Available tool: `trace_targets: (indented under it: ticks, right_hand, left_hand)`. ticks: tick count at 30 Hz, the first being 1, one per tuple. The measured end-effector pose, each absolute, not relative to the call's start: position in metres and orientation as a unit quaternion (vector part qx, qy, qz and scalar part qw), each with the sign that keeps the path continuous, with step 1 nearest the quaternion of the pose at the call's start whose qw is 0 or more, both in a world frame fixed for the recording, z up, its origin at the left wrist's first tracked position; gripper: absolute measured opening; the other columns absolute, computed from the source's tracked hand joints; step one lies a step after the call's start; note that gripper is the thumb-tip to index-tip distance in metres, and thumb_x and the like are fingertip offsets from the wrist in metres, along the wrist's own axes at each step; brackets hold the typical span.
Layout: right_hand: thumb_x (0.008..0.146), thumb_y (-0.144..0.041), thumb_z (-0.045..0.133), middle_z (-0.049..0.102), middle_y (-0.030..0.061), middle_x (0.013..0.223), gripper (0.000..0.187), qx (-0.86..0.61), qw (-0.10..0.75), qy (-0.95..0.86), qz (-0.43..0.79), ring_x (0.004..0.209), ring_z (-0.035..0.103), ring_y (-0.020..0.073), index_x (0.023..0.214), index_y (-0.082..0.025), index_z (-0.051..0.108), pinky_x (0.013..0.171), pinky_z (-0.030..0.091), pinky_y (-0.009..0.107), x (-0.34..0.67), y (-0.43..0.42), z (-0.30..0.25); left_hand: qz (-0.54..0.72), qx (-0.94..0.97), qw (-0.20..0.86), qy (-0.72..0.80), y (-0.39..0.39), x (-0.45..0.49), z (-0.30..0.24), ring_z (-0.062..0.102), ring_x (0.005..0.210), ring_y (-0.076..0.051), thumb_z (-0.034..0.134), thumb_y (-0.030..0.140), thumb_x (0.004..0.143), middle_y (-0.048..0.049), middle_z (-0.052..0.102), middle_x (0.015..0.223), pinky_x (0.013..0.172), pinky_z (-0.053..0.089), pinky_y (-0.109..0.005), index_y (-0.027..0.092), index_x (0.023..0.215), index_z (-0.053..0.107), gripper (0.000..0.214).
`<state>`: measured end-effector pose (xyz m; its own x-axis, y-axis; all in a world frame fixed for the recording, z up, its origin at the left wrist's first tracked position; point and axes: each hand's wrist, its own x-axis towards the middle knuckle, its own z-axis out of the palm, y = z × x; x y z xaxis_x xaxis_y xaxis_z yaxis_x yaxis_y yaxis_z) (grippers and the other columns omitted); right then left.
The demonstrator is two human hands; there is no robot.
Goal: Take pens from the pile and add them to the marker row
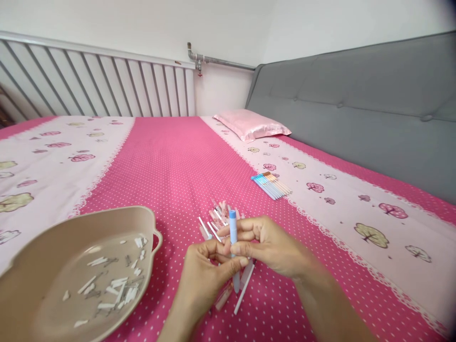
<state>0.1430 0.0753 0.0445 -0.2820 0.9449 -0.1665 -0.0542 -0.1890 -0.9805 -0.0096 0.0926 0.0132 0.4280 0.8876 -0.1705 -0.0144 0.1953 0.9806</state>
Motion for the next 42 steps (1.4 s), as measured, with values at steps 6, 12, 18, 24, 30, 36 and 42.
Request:
trace_targets:
  ticks: [6, 12, 18, 24, 30, 36, 42]
  right_hand:
    - [0.072, -0.036, 0.074, 0.073, 0.0089, 0.087, 0.045, -0.473, 0.401, -0.51, 0.596, 0.085, 0.068, 0.0204, 0.11, -0.014, 0.067, 0.073, 0.053, 0.032, 0.139, 0.074, 0.048]
    - [0.07, -0.026, 0.075, 0.072, 0.0076, 0.089, 0.043, -0.468, 0.433, -0.473, 0.608, 0.077, 0.068, 0.0173, 0.11, -0.016, 0.065, 0.067, 0.053, 0.028, 0.133, 0.075, 0.047]
    - [0.068, -0.025, 0.077, 0.072, 0.0068, 0.09, 0.044, -0.446, 0.47, -0.45, 0.615, 0.077, 0.068, 0.0168, 0.108, -0.017, 0.064, 0.068, 0.053, 0.029, 0.131, 0.077, 0.045]
    - [0.075, -0.03, 0.072, 0.071, 0.0064, 0.093, 0.043, -0.439, 0.474, -0.471, 0.601, 0.071, 0.065, 0.0134, 0.115, -0.019, 0.06, 0.066, 0.051, 0.028, 0.143, 0.077, 0.043]
    - [0.072, -0.028, 0.076, 0.068, 0.0033, 0.081, 0.044, -0.414, 0.482, -0.449, 0.628, 0.059, 0.058, 0.0084, 0.111, -0.016, 0.061, 0.054, 0.045, 0.021, 0.144, 0.08, 0.039]
    - [0.067, -0.03, 0.078, 0.067, 0.0012, 0.071, 0.048, -0.44, 0.489, -0.431, 0.618, 0.05, 0.054, 0.006, 0.109, -0.012, 0.063, 0.049, 0.042, 0.02, 0.137, 0.083, 0.04]
    - [0.065, -0.021, 0.078, 0.071, 0.0043, 0.078, 0.045, -0.49, 0.475, -0.432, 0.59, 0.065, 0.065, 0.0132, 0.107, -0.013, 0.065, 0.061, 0.049, 0.025, 0.132, 0.082, 0.046]
  left_hand:
    - [0.363, 0.532, 0.64, 0.419, 0.091, -0.008, 0.014, 0.05, 0.041, -0.009, 0.082, 0.028, 0.057, -0.0001, 0.062, 0.05, 0.042, 0.038, -0.021, 0.015, 0.056, 0.061, 0.024]
    - [0.386, 0.53, 0.621, 0.429, 0.096, -0.009, 0.019, 0.054, 0.046, -0.01, 0.084, 0.02, 0.05, 0.0015, 0.061, 0.047, 0.048, 0.043, -0.02, 0.014, 0.05, 0.061, 0.024]
    - [0.394, 0.534, 0.603, 0.442, 0.095, -0.008, 0.021, 0.059, 0.054, -0.013, 0.081, 0.021, 0.056, -0.0003, 0.067, 0.056, 0.054, 0.048, -0.022, 0.015, 0.064, 0.07, 0.015]
    - [0.376, 0.582, 0.613, 0.38, 0.095, -0.009, 0.016, 0.065, 0.086, -0.021, 0.07, 0.034, 0.073, -0.0054, 0.073, 0.088, 0.082, 0.049, -0.031, 0.018, 0.094, 0.073, 0.026]
    - [0.316, 0.605, 0.648, 0.338, 0.097, -0.009, 0.014, 0.065, 0.082, -0.02, 0.056, 0.044, 0.084, -0.0075, 0.073, 0.091, 0.081, 0.049, -0.032, 0.016, 0.098, 0.073, 0.036]
    - [0.315, 0.594, 0.648, 0.357, 0.102, -0.01, 0.008, 0.065, 0.07, -0.019, 0.06, 0.045, 0.08, -0.0069, 0.073, 0.077, 0.068, 0.051, -0.029, 0.015, 0.087, 0.076, 0.034]
    - [0.349, 0.561, 0.648, 0.38, 0.102, -0.011, 0.006, 0.067, 0.07, -0.019, 0.073, 0.03, 0.069, -0.0037, 0.075, 0.078, 0.066, 0.052, -0.027, 0.019, 0.084, 0.077, 0.019]
